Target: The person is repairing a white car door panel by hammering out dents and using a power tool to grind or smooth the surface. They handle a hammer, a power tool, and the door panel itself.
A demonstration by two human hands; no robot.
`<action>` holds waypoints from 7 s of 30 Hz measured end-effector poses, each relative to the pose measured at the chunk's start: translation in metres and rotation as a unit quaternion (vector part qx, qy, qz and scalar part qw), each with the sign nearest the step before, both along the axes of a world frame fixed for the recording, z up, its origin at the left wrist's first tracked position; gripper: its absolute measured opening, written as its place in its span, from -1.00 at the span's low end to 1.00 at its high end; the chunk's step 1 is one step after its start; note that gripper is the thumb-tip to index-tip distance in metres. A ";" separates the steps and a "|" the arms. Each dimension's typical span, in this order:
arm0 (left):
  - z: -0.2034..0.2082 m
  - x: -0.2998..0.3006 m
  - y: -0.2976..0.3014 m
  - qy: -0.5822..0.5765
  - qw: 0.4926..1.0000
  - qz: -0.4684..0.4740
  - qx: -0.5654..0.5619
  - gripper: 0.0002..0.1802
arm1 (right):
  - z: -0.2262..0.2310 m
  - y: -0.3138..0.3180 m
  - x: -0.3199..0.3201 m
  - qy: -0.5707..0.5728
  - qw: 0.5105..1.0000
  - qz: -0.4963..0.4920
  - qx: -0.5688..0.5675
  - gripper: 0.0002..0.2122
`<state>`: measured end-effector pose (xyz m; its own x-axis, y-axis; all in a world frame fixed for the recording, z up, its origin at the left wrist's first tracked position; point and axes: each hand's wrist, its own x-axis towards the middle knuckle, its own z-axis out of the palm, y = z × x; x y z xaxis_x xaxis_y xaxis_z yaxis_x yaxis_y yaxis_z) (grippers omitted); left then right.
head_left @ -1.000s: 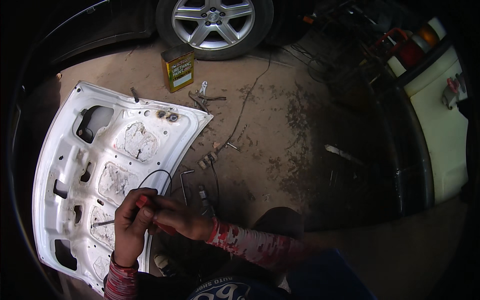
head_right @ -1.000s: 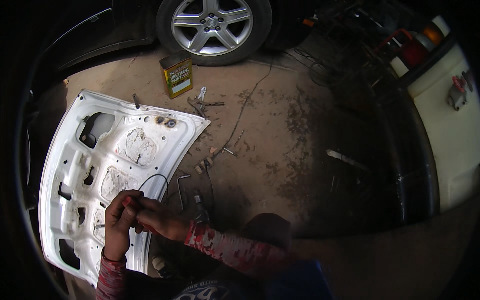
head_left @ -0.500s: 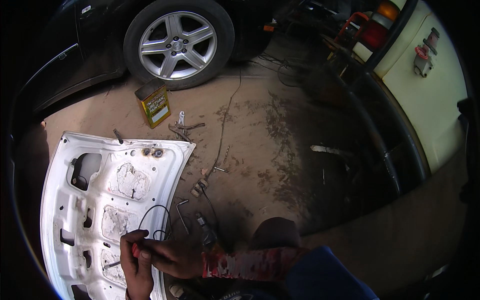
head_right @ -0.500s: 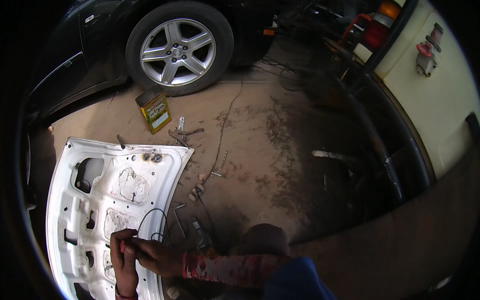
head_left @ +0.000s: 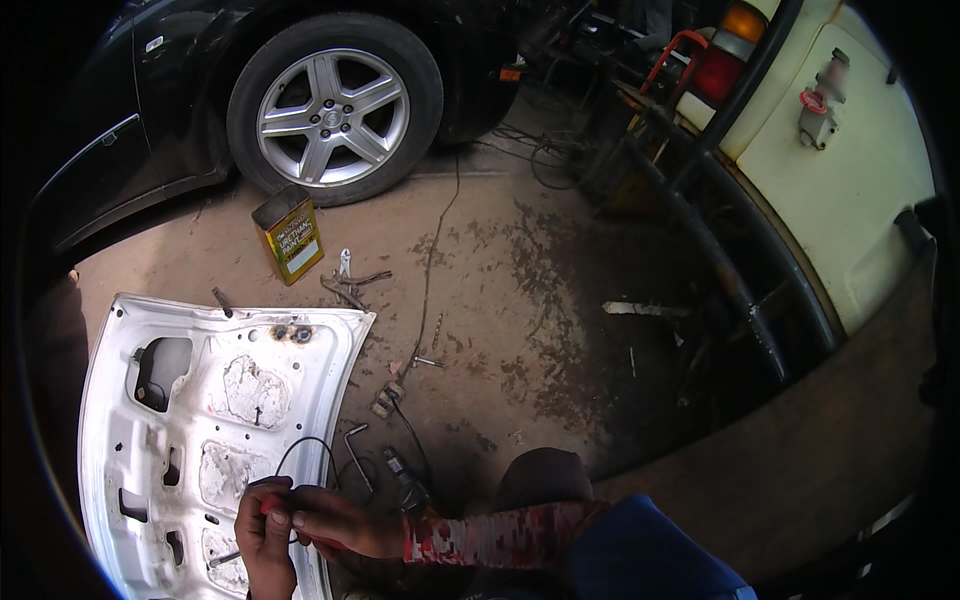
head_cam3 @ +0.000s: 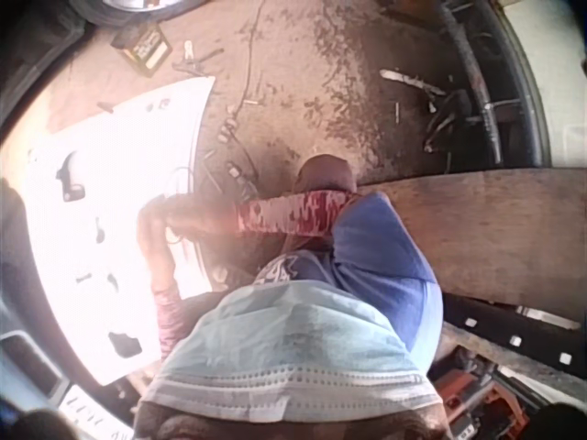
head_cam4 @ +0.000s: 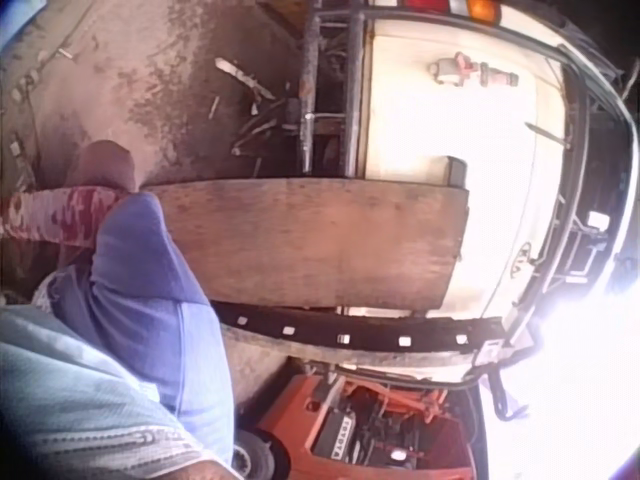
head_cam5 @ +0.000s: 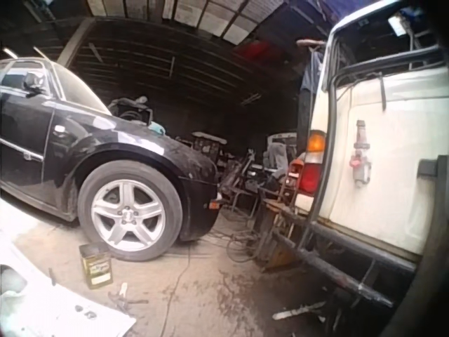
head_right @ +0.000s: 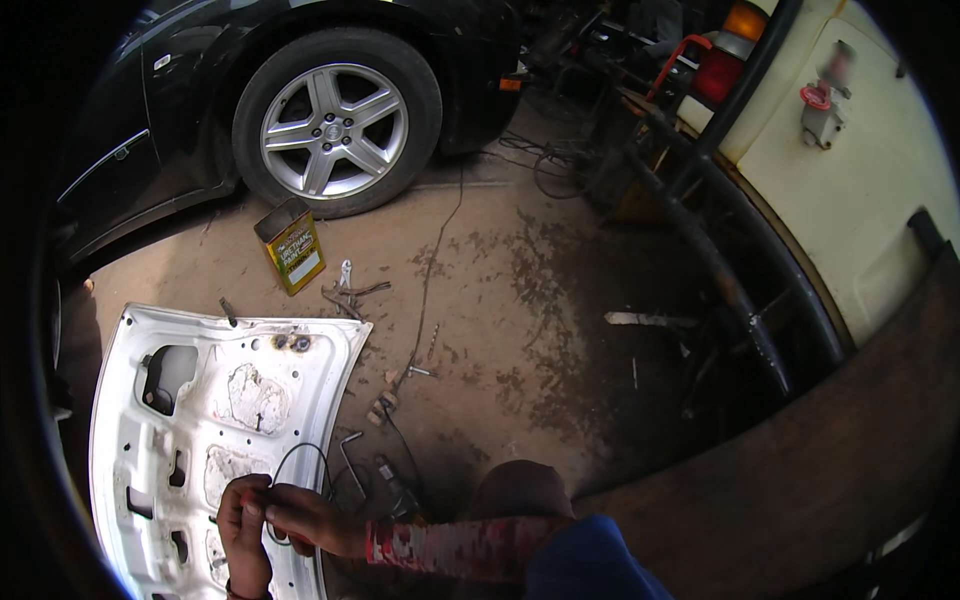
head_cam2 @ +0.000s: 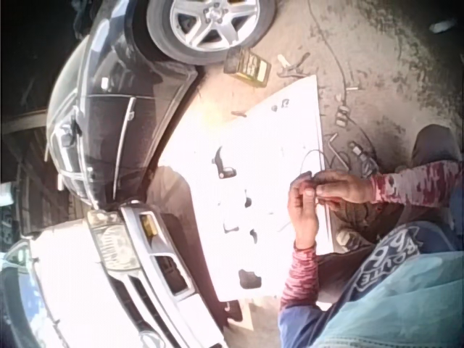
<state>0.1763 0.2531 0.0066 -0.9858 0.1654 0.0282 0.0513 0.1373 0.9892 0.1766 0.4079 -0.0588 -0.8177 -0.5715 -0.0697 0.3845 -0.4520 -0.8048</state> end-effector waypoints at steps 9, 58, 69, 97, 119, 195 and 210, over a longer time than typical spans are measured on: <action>-0.002 -0.007 -0.019 -0.018 0.997 0.078 0.005 -0.73 | -0.004 0.007 -0.022 -0.058 0.994 -0.082 -0.044 -0.65; 0.011 0.002 -0.012 -0.120 0.963 -0.081 0.228 -0.40 | -0.010 -0.013 0.002 0.012 0.989 0.142 -0.040 -0.61; -0.012 -0.004 -0.015 -0.116 0.970 -0.038 0.212 -0.63 | 0.003 -0.003 -0.004 -0.022 0.991 0.131 0.032 -0.76; 0.006 -0.010 -0.041 -0.134 0.989 -0.059 -0.020 -0.82 | 0.015 0.013 -0.043 0.310 0.912 -0.168 0.209 -0.62; -0.005 -0.005 -0.028 -0.088 0.993 -0.046 -0.058 -0.66 | 0.018 0.017 -0.046 0.346 0.856 -0.139 0.357 -0.61; -0.002 -0.017 -0.045 -0.097 0.991 -0.009 0.090 -0.89 | 0.025 0.018 -0.024 -0.010 0.989 0.079 0.127 -0.66; 0.003 -0.007 -0.041 -0.018 0.995 -0.076 0.054 -0.84 | 0.006 0.024 -0.024 -0.027 0.997 0.070 0.029 -0.66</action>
<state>0.1691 0.2118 0.0097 -0.9504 0.3106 0.0183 0.0268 0.0233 0.9994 0.1522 0.4317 -0.0531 -0.7239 -0.6742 -0.1465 0.4837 -0.3446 -0.8045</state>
